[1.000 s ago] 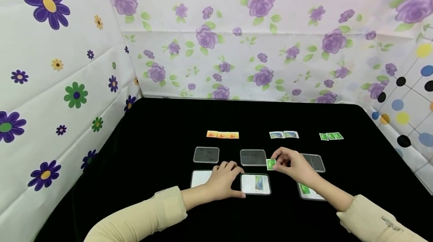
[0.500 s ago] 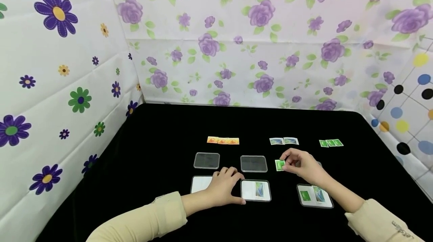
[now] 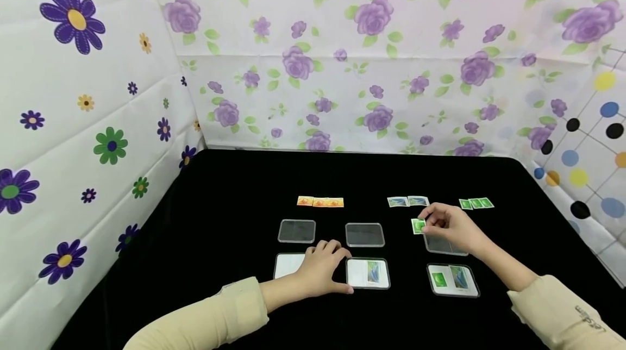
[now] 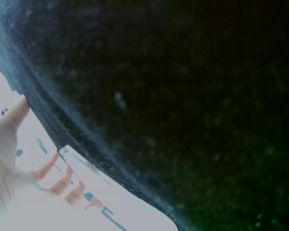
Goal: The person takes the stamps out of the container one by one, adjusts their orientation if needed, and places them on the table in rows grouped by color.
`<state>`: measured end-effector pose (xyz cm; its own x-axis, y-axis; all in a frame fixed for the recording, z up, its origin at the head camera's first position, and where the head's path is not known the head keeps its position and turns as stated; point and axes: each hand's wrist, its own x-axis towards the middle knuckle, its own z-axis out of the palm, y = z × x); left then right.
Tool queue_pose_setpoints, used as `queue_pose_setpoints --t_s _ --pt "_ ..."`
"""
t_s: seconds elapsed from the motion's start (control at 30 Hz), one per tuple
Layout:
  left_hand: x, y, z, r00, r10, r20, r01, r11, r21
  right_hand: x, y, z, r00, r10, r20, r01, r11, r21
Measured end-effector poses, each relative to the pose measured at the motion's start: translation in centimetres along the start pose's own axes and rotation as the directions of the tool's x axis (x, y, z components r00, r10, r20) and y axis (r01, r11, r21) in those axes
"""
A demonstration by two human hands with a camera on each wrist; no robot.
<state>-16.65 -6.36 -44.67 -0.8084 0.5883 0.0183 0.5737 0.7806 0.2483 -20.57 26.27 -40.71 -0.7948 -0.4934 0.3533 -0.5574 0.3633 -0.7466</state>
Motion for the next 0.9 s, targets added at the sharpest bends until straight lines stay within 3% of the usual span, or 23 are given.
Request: queue_pose_setpoints --t_s 0.57,0.73,0.9 --pt "-0.2 0.0 0.2 1.0 0.009 -0.02 -0.009 1.0 -0.008 1.0 2.5 -3.7 0.996 0.083 0.017 -0.084 0.996 0.025" --pt "-0.2 0.0 0.1 1.0 -0.001 -0.02 0.001 1.0 -0.005 1.3 2.9 -4.6 0.993 0.116 -0.009 -0.116 0.993 -0.038" --pt "-0.3 0.1 0.2 1.0 0.01 -0.025 -0.009 1.0 0.013 1.2 3.8 -5.9 0.976 0.214 -0.048 -0.219 0.965 -0.147"
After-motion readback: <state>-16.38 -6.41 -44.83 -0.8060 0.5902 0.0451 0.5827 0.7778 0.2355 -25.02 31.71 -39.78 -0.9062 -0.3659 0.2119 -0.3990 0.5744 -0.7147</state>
